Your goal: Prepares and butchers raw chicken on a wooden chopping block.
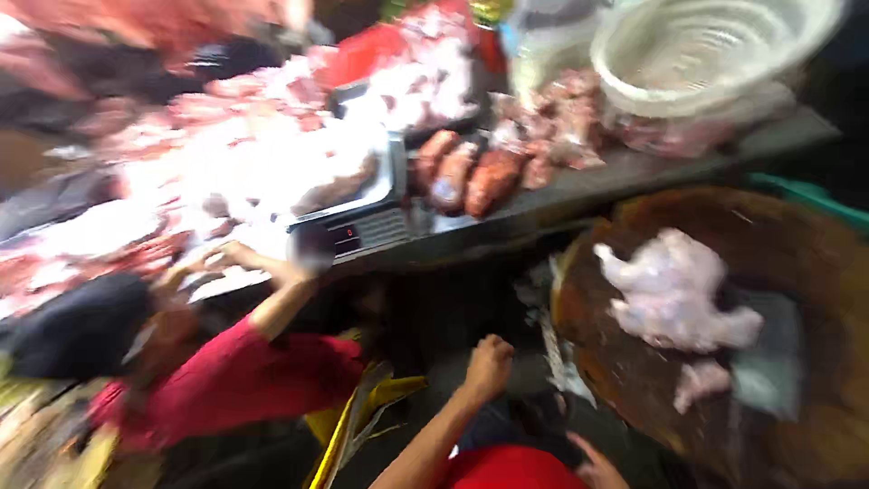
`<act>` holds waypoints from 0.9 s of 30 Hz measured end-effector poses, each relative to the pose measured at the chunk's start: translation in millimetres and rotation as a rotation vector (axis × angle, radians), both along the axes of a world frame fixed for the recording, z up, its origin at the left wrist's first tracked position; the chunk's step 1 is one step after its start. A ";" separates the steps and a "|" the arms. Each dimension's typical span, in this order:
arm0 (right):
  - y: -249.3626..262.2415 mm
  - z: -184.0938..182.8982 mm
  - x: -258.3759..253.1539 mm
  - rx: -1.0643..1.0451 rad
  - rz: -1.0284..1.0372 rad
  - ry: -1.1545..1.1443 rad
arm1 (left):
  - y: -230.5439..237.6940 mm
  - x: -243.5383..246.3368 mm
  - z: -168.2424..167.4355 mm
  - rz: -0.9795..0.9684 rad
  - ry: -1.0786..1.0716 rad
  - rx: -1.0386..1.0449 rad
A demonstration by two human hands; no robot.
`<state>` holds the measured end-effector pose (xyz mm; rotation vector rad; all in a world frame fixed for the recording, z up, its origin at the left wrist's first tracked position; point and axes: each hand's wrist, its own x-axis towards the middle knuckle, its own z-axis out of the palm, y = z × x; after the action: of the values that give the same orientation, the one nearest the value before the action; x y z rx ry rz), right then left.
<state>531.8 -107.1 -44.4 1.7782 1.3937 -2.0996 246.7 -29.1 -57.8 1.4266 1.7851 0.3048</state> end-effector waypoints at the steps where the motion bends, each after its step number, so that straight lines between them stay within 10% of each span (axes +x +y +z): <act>1: -3.0 -5.1 0.5 0.037 0.007 -0.047 | 15.2 3.8 2.5 -0.045 -0.016 0.022; 7: 42.8 68.7 48.8 0.431 -0.423 -0.476 | 115.7 60.1 31.7 -0.374 -0.161 0.314; 11: 77.7 42.3 107.5 0.732 -0.495 -0.773 | 166.5 134.6 50.4 -0.538 -0.088 0.370; 21: 104.6 20.0 172.8 0.516 -0.718 -0.604 | 180.8 162.4 28.5 -0.400 -0.198 -0.065; 27: 104.6 64.2 138.4 0.633 -0.865 -0.206 | 167.0 140.6 42.8 -0.443 -0.116 0.259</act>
<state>670.2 -2.5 19.9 3.2100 1.4941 -1.7078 387.2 138.0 -15.0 1.8992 1.3251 0.3839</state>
